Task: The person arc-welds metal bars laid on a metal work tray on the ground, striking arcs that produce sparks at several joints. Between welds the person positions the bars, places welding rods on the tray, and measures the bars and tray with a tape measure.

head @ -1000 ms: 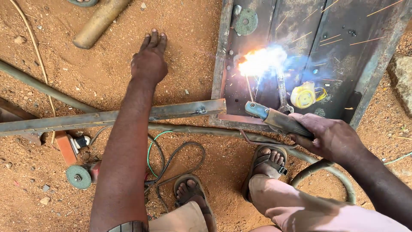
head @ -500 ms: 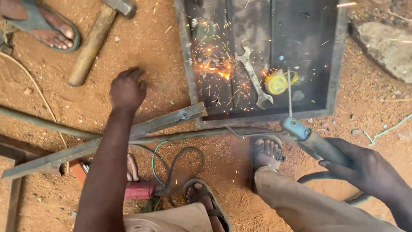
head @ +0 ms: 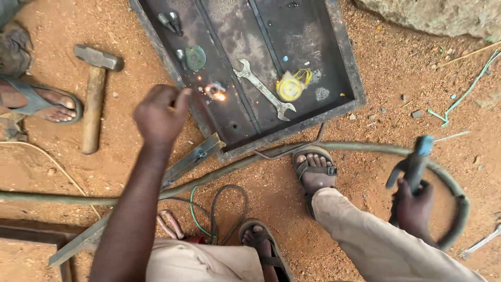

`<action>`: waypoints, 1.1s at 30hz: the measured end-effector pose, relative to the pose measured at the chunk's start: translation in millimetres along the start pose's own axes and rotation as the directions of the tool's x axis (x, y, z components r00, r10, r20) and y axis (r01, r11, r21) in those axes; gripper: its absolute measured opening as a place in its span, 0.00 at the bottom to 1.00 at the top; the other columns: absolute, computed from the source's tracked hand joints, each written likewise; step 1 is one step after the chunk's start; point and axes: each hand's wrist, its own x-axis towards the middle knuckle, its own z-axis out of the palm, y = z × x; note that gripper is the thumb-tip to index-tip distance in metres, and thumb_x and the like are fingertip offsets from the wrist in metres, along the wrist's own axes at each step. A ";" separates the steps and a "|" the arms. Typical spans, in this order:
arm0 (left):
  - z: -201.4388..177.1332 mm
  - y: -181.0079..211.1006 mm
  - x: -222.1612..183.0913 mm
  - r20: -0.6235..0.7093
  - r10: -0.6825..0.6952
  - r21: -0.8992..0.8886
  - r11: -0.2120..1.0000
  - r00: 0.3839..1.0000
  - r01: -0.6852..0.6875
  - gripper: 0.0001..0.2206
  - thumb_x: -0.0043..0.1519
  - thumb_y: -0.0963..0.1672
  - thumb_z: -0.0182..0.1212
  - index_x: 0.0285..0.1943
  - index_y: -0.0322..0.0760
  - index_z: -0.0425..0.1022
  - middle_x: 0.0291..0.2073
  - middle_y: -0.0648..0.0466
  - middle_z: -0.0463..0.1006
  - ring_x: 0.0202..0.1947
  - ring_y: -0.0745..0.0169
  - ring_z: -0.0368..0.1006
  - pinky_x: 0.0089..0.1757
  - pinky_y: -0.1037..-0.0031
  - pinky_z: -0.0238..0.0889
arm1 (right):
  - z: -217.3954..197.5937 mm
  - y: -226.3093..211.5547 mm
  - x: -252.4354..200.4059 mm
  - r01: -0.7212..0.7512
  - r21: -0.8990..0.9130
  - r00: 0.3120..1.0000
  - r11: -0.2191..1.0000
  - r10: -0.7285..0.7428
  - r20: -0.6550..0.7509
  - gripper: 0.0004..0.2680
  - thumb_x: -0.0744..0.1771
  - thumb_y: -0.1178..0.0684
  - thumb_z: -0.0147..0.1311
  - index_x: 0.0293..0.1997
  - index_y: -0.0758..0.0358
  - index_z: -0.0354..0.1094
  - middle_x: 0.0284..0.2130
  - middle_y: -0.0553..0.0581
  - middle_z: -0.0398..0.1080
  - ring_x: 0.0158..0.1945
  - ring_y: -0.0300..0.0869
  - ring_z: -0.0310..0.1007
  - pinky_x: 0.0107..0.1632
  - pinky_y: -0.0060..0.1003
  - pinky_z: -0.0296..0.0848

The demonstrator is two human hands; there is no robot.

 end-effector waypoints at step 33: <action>144.6 197.4 22.7 0.426 -0.230 0.041 0.971 0.875 0.235 0.42 0.48 0.56 0.77 0.68 0.37 0.62 0.69 0.37 0.56 0.71 0.37 0.49 0.64 0.38 0.47 | 10.8 141.4 174.7 -0.005 0.142 0.880 0.990 0.071 -0.469 0.22 0.69 0.57 0.67 0.64 0.60 0.52 0.61 0.66 0.62 0.62 0.53 0.68 0.64 0.50 0.67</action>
